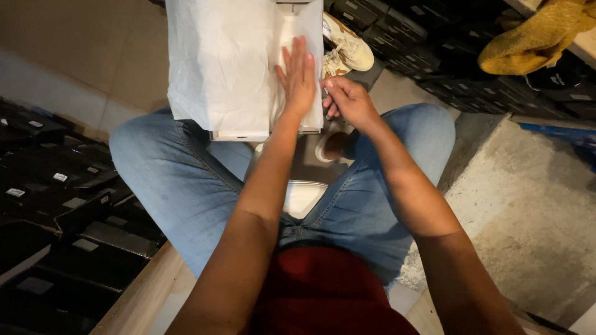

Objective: The person opens a shoebox, removes a white sneaker, and wipes it with a yellow cloth. The person folds the tissue paper and places it back into the box, then continues wiping the sneaker.

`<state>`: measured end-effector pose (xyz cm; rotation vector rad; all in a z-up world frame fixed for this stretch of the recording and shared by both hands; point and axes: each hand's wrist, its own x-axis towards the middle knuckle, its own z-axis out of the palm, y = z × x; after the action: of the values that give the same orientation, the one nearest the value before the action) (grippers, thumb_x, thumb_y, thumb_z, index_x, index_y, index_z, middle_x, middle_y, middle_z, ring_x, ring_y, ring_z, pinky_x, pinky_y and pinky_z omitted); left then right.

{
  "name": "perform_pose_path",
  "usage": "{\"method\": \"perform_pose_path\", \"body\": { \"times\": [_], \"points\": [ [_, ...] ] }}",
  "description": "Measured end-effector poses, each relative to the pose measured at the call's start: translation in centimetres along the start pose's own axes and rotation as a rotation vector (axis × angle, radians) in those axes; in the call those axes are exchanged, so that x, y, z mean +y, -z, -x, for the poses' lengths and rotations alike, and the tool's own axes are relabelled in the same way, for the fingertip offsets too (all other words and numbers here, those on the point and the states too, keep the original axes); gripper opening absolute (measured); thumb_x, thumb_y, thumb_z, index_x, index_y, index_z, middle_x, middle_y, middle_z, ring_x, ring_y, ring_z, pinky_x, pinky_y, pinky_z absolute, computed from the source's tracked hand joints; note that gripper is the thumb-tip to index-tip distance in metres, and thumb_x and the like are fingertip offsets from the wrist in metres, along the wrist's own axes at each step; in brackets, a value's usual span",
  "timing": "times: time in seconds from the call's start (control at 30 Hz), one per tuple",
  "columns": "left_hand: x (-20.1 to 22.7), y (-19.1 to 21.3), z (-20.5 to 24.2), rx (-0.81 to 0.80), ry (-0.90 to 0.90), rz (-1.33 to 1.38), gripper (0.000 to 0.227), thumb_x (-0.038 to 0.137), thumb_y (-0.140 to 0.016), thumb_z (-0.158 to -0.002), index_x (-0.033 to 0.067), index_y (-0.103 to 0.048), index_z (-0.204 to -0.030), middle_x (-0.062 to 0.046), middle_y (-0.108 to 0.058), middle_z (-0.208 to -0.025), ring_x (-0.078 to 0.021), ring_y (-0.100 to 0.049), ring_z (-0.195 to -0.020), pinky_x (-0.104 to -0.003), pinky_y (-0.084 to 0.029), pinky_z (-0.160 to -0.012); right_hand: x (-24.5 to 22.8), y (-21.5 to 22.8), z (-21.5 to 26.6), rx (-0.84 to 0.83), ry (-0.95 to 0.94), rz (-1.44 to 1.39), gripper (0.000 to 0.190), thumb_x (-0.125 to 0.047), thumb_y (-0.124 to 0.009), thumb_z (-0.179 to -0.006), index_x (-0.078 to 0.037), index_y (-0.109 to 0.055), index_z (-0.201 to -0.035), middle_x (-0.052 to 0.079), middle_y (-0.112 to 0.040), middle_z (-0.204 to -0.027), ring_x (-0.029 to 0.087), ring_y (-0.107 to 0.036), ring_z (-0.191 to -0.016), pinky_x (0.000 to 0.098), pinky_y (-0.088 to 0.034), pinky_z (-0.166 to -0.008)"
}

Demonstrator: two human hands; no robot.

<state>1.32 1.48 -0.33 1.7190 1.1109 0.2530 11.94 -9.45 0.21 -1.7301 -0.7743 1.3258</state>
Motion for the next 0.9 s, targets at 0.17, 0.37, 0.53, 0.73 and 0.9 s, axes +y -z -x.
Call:
{"method": "perform_pose_path", "body": {
  "times": [0.17,0.37,0.53,0.73,0.9],
  "points": [
    [0.3,0.8,-0.9,0.1,-0.001,0.13,0.067,0.057,-0.012,-0.106,0.0251,-0.026,-0.164,-0.001,-0.019,-0.174,-0.0282,0.002,-0.163,-0.061,0.008,-0.125,-0.1,-0.2,0.0,-0.02,0.038,0.027,0.038,-0.039,-0.041,-0.108,-0.012,-0.062,-0.124,0.007,-0.067,-0.084,0.012,-0.065,-0.058,0.0212,-0.049,-0.056],
    [0.7,1.5,0.2,-0.021,-0.072,0.118,0.061,0.052,-0.019,-0.109,0.0253,-0.026,-0.164,0.0,-0.021,-0.174,-0.0287,-0.003,-0.163,-0.064,0.007,-0.125,-0.9,-0.2,0.0,-0.032,0.007,-0.003,0.028,-0.024,-0.044,-0.109,-0.01,-0.063,-0.123,0.008,-0.066,-0.084,0.013,-0.065,-0.062,0.0232,-0.055,-0.059],
    [0.1,1.4,0.6,-0.114,-0.08,-0.043,0.053,0.034,-0.032,-0.11,0.0172,-0.038,-0.16,-0.001,-0.03,-0.169,-0.029,-0.011,-0.16,-0.06,0.005,-0.124,-1.0,-0.2,-0.1,-0.046,-0.007,-0.038,0.024,-0.013,-0.046,-0.107,-0.009,-0.062,-0.124,0.008,-0.066,-0.085,0.013,-0.065,-0.062,0.0232,-0.055,-0.058],
    [1.6,2.1,-0.5,0.201,-0.231,0.466,0.044,0.026,-0.04,-0.111,0.0109,-0.051,-0.15,-0.011,-0.053,-0.157,-0.0266,-0.046,-0.15,-0.036,-0.032,-0.126,-0.8,-0.3,-0.1,-0.054,0.018,-0.041,0.025,-0.014,-0.045,-0.107,-0.009,-0.062,-0.125,0.006,-0.066,-0.086,0.011,-0.063,-0.062,0.0214,-0.055,-0.059],
    [2.4,1.1,-2.8,0.019,0.01,0.789,0.05,0.014,-0.047,-0.105,0.0103,-0.044,-0.155,-0.016,-0.043,-0.163,-0.0243,-0.039,-0.152,-0.033,-0.028,-0.126,-0.9,-0.5,-0.3,-0.036,-0.024,-0.036,0.027,-0.013,-0.044,-0.105,-0.009,-0.061,-0.125,0.006,-0.062,-0.085,0.012,-0.065,-0.064,0.0217,-0.054,-0.058]
  ]
}}
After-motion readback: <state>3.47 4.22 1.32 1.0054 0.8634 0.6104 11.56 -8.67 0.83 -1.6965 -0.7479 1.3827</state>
